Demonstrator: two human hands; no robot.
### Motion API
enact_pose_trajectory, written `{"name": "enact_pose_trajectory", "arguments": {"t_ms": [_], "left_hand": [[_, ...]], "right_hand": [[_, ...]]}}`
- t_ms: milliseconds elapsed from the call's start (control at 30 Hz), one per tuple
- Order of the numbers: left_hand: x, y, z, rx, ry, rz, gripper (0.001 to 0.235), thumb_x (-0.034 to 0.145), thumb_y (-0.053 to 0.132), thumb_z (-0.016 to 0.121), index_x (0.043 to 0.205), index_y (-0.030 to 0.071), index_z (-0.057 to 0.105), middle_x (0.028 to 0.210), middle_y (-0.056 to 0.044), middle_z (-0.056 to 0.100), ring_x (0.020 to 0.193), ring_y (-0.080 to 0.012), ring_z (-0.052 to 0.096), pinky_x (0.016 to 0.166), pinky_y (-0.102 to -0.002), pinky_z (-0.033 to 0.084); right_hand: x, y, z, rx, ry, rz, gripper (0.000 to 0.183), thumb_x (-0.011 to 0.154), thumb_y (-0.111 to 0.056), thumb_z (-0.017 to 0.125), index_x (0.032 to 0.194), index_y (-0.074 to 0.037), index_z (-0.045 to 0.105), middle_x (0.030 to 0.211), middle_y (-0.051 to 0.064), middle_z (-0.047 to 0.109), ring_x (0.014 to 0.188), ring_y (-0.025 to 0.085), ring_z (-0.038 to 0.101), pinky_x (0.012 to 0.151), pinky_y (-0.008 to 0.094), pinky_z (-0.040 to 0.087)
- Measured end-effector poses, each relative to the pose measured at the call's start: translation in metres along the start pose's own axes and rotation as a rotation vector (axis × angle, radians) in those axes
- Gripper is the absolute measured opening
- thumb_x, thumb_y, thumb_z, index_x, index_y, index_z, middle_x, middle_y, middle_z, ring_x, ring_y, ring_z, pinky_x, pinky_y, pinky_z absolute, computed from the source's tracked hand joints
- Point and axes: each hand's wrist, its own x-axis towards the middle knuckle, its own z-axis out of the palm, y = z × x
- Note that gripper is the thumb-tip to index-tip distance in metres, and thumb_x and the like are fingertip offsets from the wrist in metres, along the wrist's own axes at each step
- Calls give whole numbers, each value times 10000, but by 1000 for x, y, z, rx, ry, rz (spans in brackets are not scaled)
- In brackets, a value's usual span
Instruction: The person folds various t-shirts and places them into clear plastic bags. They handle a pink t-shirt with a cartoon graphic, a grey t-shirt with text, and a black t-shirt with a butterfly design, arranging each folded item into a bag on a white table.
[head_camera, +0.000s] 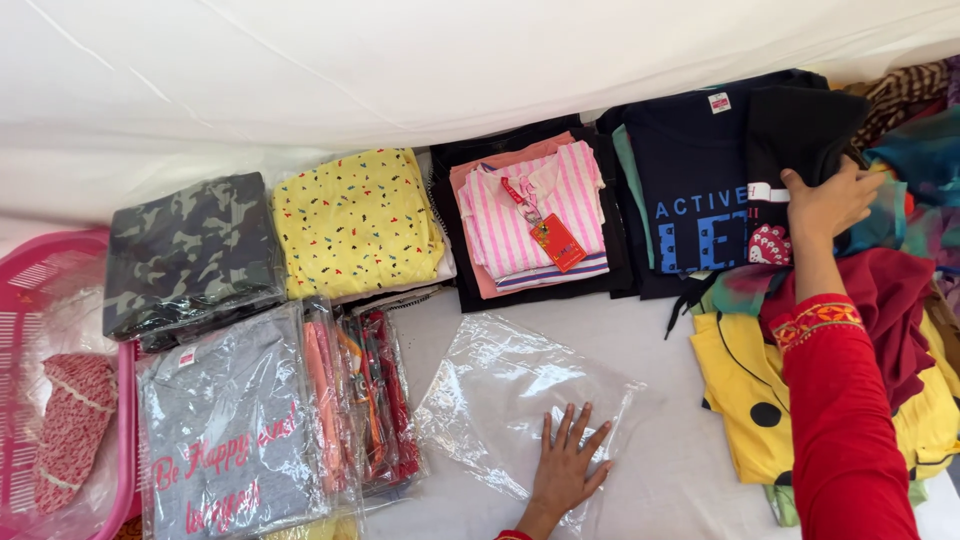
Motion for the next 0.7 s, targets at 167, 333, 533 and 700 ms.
{"name": "enact_pose_trajectory", "arguments": {"t_ms": [167,333,533,700], "left_hand": [[-1,0,-2,26,11,8,678,1018,472,622,1620,224,435,1717,-155,243,1573,-389,170,1222,-649,61],[-1,0,-2,-7,11,-3,673,1021,463,630,1622,227,440,1717,-155,246,1569,-392,177,1218,-648,62],[0,0,-2,-7,20,0,662,1016,457,638,1607,219,457,1718,-155,258,1574,-389,185,1227,-650,70],[0,2,-4,15,42,11,657,1019,469,627,1603,219,460,1714,-159,258,1573,-391,184,1225,-649,75]], "right_hand": [[-26,-28,-12,-89,26,-209,376,892,-212,798,1167,-17,632,1231,181,534,1206,401,526,1000,545,390],[-47,-52,-29,-390,186,-687,316,826,-71,746,1115,-95,621,1237,76,517,1216,257,488,1123,399,355],[-43,-69,-46,-276,270,-521,475,862,-215,783,1246,-19,582,1301,227,577,1273,417,522,1054,515,401],[-27,-25,-11,-101,-27,-422,423,1009,-164,763,1285,39,515,1274,239,580,1208,433,568,1041,526,450]]}}
